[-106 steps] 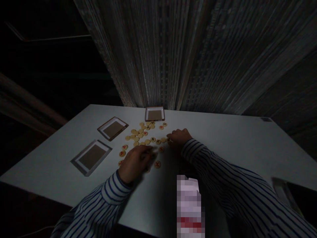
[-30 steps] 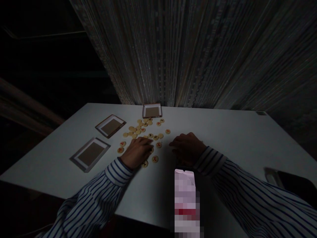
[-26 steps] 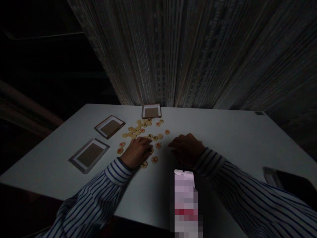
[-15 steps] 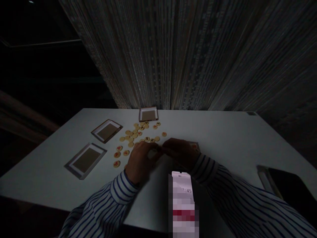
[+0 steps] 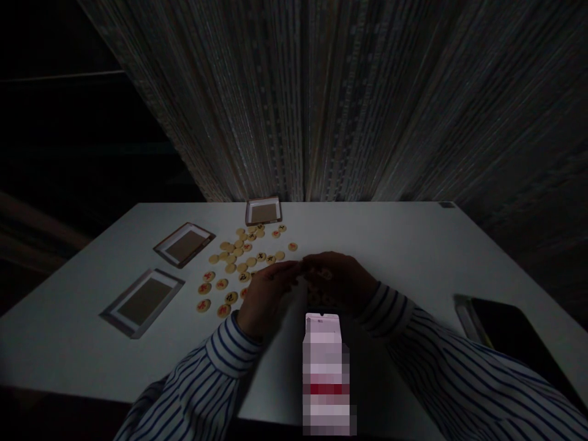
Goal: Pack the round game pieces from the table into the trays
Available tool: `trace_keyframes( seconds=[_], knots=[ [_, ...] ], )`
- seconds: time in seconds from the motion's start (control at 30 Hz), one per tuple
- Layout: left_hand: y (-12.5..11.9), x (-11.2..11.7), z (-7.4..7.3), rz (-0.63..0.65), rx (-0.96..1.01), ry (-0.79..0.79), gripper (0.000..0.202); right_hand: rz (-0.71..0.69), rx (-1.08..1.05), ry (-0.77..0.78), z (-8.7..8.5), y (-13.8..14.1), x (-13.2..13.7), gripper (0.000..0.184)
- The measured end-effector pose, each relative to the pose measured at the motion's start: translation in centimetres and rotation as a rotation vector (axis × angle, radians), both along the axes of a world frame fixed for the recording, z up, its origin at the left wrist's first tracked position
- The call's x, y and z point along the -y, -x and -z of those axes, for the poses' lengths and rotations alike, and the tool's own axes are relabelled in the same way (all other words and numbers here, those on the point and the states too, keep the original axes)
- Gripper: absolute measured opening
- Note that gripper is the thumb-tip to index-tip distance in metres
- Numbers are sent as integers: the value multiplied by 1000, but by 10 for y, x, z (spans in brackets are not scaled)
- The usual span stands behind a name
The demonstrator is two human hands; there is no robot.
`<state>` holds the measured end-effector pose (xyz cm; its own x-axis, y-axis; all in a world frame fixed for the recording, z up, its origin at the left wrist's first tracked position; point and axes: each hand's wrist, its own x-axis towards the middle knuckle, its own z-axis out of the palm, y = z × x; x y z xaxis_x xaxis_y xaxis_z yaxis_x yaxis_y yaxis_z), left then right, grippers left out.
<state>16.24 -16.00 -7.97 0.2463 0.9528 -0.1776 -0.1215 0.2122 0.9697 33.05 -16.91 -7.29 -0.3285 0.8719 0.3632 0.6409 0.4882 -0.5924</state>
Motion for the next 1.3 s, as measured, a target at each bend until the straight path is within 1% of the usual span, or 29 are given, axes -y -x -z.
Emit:
trace_keyframes(
  seconds=[0.1,0.17,0.23,0.37,0.47,0.6,0.7,0.93,1.13,1.3],
  knots=[
    [-7,-2,-1,41,29,25,21,26,118,-104,8,-12,-8,27],
    [-7,-5,-3,20,-5,23,17,34,141,-116,14,-20,-14,27],
    [-4,-7,-5,-40,-58,12,16,36,196,-74,19,-26,-22,27],
    [7,-10,-7,-115,-117,26,18,98,464,40,24,-31,-38,26],
    [16,-10,-8,-112,-124,33,21,103,598,99,24,-28,-45,27],
    [23,-9,-7,-88,-137,2,21,99,701,187,21,-20,-49,29],
    [27,-7,-7,-80,-147,4,23,91,742,241,19,-17,-50,30],
    [35,-7,-8,-83,-160,10,25,61,753,275,23,-18,-53,31],
    [47,-7,-13,-153,-129,-44,20,33,733,289,19,-15,-52,31],
    [69,-9,-15,-217,-164,-38,30,31,764,314,16,-12,-51,33]
  ],
)
